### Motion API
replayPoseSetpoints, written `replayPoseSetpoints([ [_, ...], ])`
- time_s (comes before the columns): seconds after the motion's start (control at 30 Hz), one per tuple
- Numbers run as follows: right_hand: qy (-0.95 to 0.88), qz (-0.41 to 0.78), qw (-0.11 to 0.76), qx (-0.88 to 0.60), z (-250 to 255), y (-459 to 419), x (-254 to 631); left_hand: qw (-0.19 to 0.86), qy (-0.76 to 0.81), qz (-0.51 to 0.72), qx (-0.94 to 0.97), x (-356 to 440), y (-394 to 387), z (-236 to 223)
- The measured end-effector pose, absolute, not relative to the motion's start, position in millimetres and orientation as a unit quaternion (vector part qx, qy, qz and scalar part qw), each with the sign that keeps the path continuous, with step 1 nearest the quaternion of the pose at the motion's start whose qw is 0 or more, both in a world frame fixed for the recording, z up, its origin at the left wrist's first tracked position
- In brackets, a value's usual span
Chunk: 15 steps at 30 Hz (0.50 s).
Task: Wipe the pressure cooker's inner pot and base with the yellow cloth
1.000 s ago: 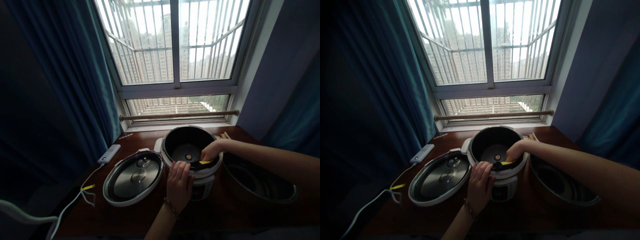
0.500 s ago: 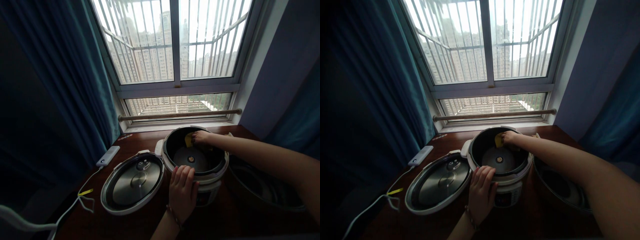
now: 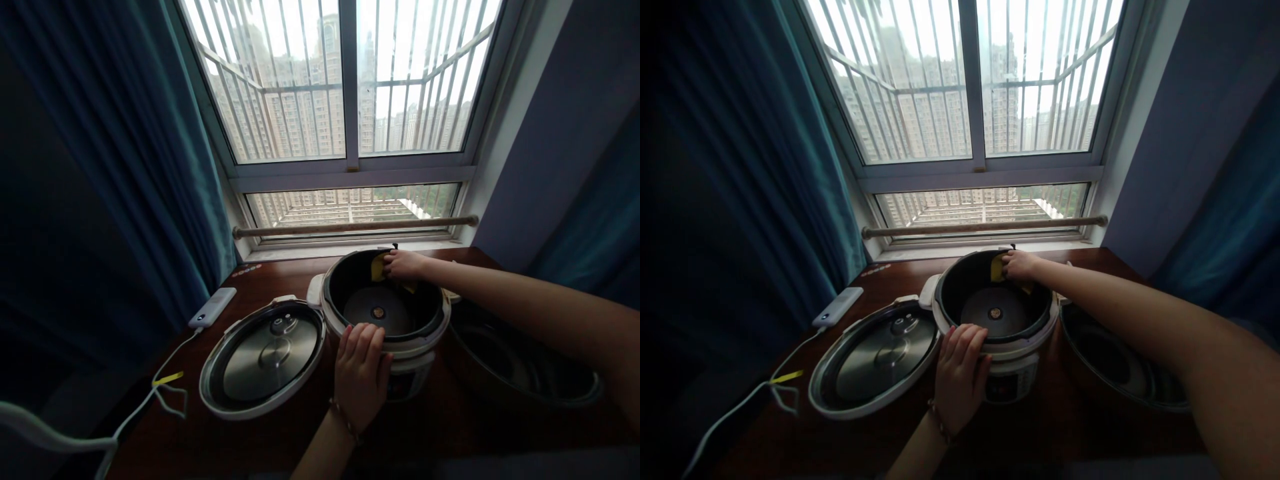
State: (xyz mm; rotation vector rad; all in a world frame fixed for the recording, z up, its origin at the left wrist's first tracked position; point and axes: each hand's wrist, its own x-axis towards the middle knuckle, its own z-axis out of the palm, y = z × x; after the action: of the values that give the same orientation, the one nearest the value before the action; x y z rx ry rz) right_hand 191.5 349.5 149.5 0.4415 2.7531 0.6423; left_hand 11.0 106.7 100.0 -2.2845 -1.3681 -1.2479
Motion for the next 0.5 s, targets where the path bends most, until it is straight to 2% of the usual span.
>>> replayPoseSetpoints([
  [0.17, 0.94, 0.231, 0.129, 0.216, 176, 333, 207, 0.093, -0.464, -0.423, -0.773, 11, 106, 99],
  [0.5, 0.906, 0.158, 0.172, 0.354, 201, 276, 223, 0.092, -0.462, -0.414, -0.779, 11, 105, 100],
])
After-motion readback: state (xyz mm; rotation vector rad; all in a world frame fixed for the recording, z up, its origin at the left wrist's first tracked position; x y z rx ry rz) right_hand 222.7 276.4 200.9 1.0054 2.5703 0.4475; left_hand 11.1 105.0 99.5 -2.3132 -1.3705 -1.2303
